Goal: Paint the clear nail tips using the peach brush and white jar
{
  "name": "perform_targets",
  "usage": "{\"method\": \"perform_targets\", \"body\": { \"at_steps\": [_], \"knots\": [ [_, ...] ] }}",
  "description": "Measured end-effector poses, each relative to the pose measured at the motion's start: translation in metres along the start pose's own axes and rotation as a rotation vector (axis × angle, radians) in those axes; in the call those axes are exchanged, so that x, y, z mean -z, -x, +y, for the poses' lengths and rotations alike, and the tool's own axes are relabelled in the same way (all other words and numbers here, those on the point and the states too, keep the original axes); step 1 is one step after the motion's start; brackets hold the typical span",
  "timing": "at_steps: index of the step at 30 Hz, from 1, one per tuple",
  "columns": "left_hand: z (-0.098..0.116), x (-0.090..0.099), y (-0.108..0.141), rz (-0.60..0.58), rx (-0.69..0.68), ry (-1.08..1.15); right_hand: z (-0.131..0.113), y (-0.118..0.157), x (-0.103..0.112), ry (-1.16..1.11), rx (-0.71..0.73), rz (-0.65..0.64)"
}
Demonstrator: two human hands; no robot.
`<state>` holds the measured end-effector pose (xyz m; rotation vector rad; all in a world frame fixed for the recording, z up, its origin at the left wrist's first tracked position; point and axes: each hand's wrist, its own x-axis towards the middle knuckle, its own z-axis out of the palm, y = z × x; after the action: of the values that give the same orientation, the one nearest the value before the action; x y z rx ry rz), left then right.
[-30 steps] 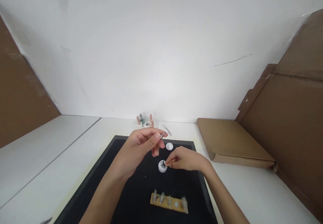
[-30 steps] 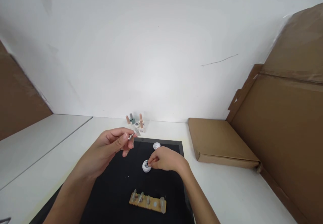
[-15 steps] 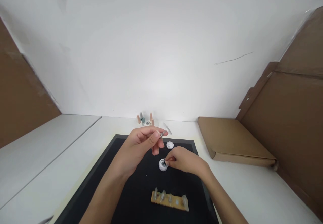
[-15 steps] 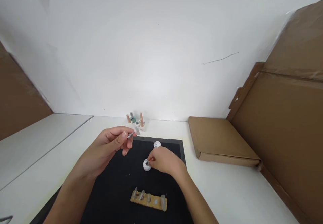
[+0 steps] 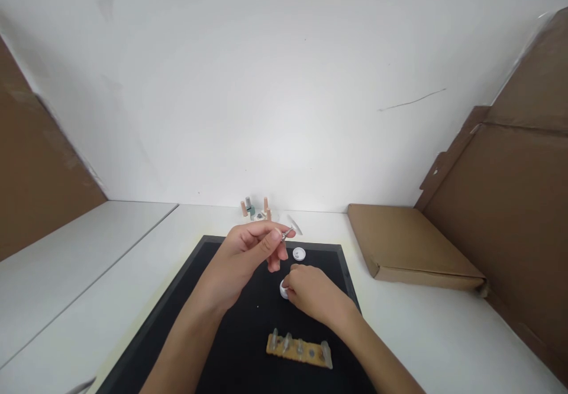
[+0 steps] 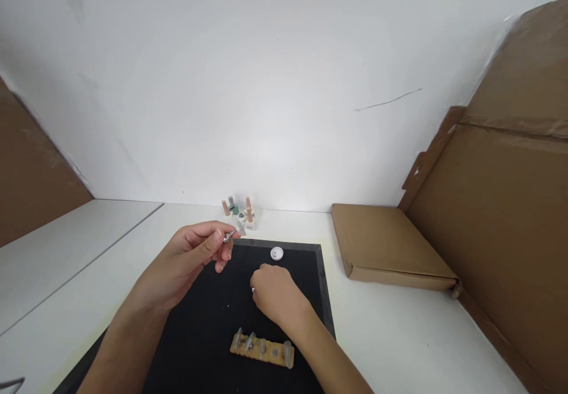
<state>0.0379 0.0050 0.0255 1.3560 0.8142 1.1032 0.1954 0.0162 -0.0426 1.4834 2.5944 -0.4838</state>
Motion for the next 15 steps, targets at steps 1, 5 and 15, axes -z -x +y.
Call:
{"method": "perform_targets", "body": {
  "at_steps": [1,5,15],
  "knots": [
    [0.0,0.0,0.0,-0.001,0.0,0.0,0.001,0.0,0.0,-0.002,0.005,0.0],
    [-0.001,0.001,0.001,-0.004,0.005,0.014,0.005,-0.001,0.001,-0.033,0.024,0.003],
    [-0.002,0.001,0.0,0.012,0.015,0.033,0.036,0.009,0.01,-0.274,0.116,0.122]
  ]
}}
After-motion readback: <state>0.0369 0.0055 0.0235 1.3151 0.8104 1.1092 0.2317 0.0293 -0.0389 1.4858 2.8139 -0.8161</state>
